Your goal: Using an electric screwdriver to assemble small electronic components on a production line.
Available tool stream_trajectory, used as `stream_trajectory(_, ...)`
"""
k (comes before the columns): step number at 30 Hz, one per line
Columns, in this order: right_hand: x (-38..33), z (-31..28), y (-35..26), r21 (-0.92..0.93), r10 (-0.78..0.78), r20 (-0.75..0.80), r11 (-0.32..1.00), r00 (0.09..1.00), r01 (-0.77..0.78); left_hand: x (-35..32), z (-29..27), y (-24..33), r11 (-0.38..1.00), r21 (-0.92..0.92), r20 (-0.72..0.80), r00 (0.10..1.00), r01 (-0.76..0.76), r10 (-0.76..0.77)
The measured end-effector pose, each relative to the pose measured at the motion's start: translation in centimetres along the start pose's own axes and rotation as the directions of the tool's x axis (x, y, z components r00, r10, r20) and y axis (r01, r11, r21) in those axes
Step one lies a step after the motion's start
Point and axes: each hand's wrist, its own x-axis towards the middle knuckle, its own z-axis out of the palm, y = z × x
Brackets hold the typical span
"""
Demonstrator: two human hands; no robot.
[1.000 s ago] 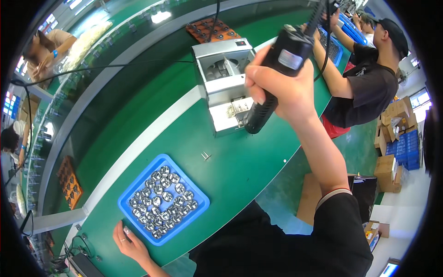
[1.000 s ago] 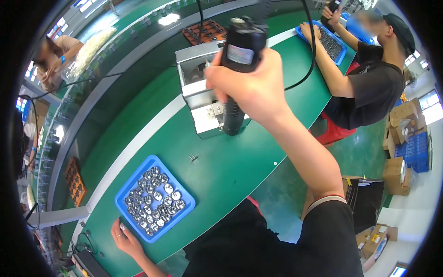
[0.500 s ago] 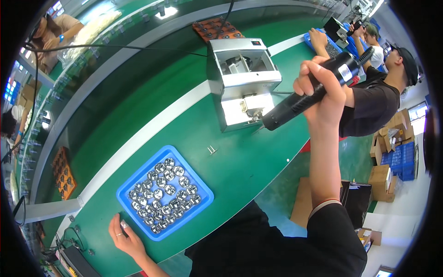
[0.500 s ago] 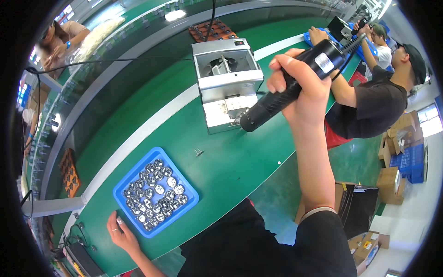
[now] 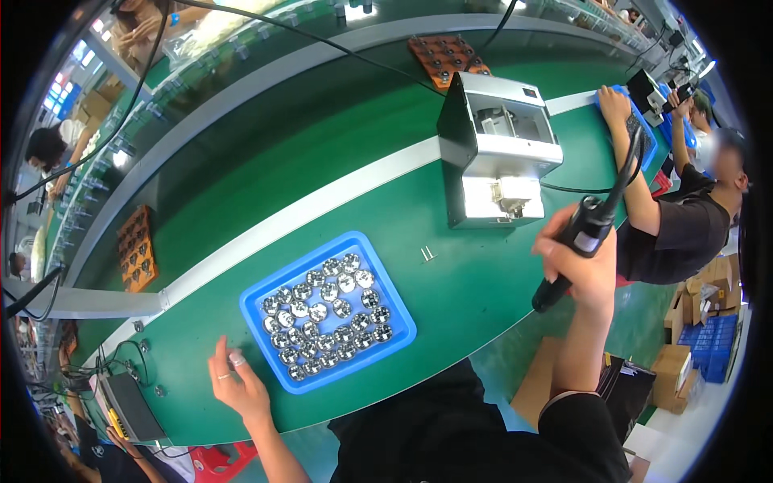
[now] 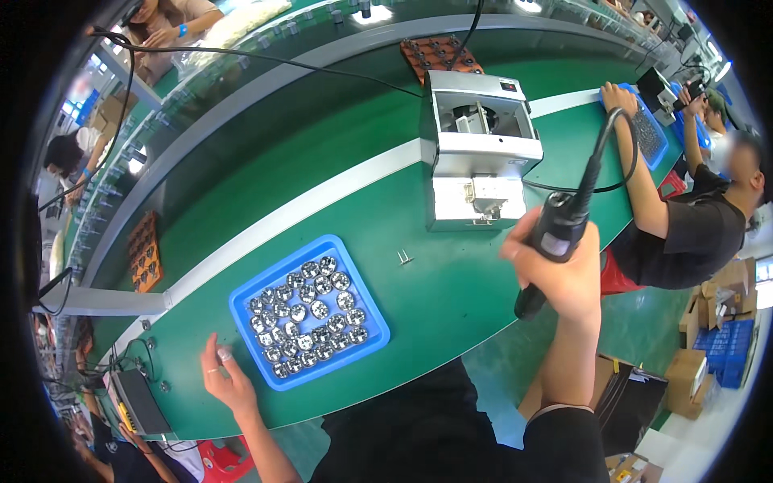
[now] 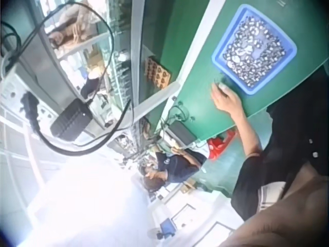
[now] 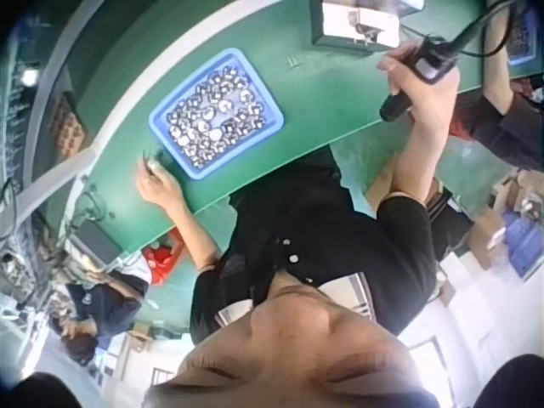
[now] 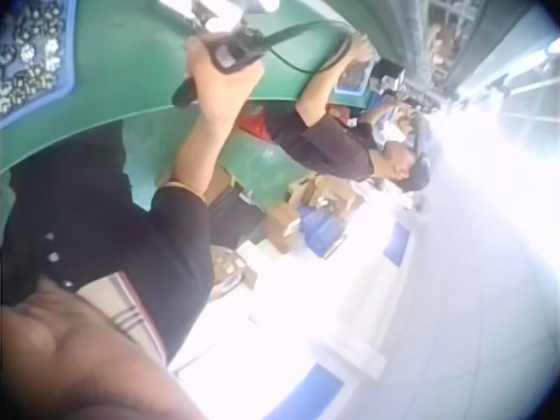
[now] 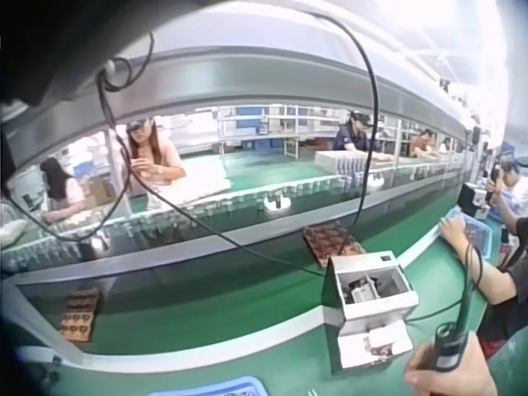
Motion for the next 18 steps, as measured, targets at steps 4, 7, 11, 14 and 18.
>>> stream_trajectory(4,-1.4,0.7,0.6,-0.118,0.104,0.056,0.988,0.993,-0.096,1.7,0.7,2.7,0.96,-0.067,0.18,0.95,0.27,-0.255)
stream_trajectory(7,-2.4,1.7,1.6,-0.331,0.182,0.081,0.932,0.98,-0.146,3.3,1.7,4.8,0.952,0.07,0.356,0.884,0.298,-0.303)
stream_trajectory(11,-3.6,2.0,2.5,-0.373,0.204,0.114,0.916,0.972,-0.148,4.1,2.0,5.3,0.904,-0.041,0.41,0.832,0.425,-0.373)
stream_trajectory(14,-3.8,2.0,3.1,-0.277,0.255,0.104,0.936,0.961,-0.219,3.9,1.9,4.4,0.853,-0.177,0.471,0.804,0.49,-0.364)
stream_trajectory(18,-2.8,0.6,5.5,-0.291,0.292,0.118,0.924,0.949,-0.249,2.6,2.4,2.9,0.662,-0.455,0.451,0.796,0.595,-0.404)
